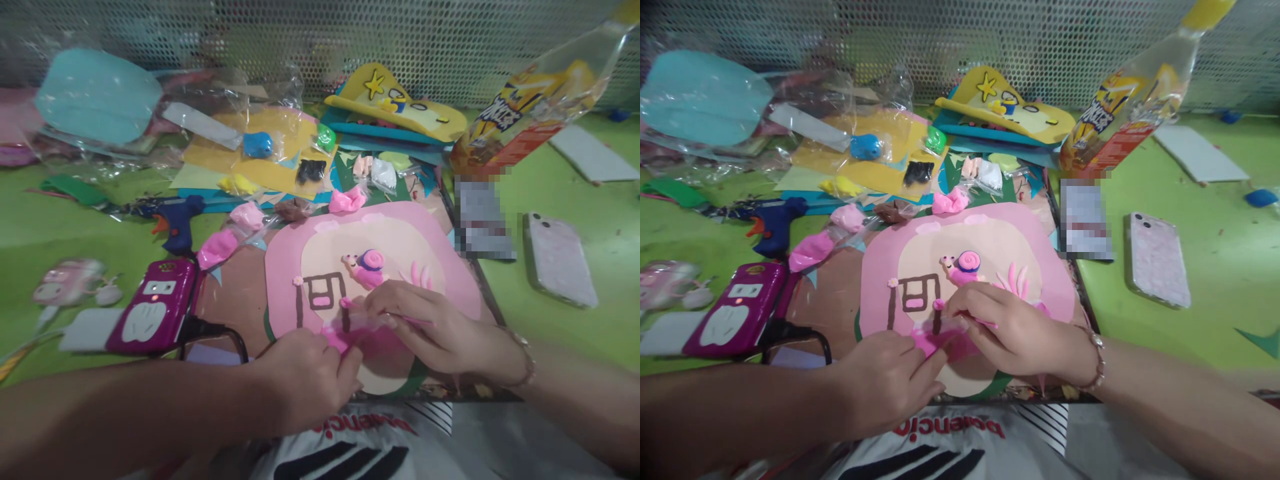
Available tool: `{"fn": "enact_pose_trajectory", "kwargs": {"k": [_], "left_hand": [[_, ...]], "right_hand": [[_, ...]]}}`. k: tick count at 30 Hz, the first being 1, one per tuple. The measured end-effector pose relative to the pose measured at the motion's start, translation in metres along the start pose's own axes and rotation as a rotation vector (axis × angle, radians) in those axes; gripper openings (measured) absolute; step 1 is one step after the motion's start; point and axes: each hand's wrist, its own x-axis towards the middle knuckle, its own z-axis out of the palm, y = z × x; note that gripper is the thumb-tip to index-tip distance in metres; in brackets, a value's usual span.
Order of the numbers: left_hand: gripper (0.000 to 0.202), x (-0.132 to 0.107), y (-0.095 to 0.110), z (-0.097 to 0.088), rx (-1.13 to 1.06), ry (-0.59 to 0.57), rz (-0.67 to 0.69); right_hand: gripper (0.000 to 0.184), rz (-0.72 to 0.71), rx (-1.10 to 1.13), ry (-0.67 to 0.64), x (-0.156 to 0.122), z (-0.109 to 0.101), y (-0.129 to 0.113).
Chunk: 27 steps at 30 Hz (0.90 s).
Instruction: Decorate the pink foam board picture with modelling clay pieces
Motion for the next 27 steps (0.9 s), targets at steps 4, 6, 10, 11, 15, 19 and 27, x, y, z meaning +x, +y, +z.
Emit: {"fn": "enact_pose_trajectory", "kwargs": {"k": [4,6,10,11,15,19,27], "left_hand": [[0.027,-0.0004,0.0002,0.0001,-0.002,-0.002,-0.002],[0.026,-0.0006,0.0004,0.0007,0.006,0.009,-0.002],[0.032,-0.0015,0.0003,0.0019,0.032,0.012,0.016],[0.034,-0.0018,0.0001,0.0021,0.035,0.006,0.016],[0.037,-0.0026,-0.0002,0.0027,0.042,0.013,0.017],[0.038,-0.0024,0.0002,0.0025,0.055,0.016,0.012],[0.039,-0.0015,0.0007,0.0004,0.04,-0.027,0.01]], "right_hand": [[0.023,0.015,0.025,0.072,-0.0007,-0.0009,-0.0009],[0.02,-0.002,0.039,0.149,-0.0005,-0.0028,-0.0017],[0.014,0.025,0.038,0.235,0.0013,-0.006,-0.0005],[0.013,0.059,0.056,0.233,0.0016,-0.006,0.0004],[0.012,0.168,0.163,0.222,0.0014,-0.0037,0.0041],[0.01,0.209,0.155,0.235,0.0021,-0.0014,0.0037],[0.009,0.249,0.205,0.231,0.0054,-0.0007,0.0026]]}}
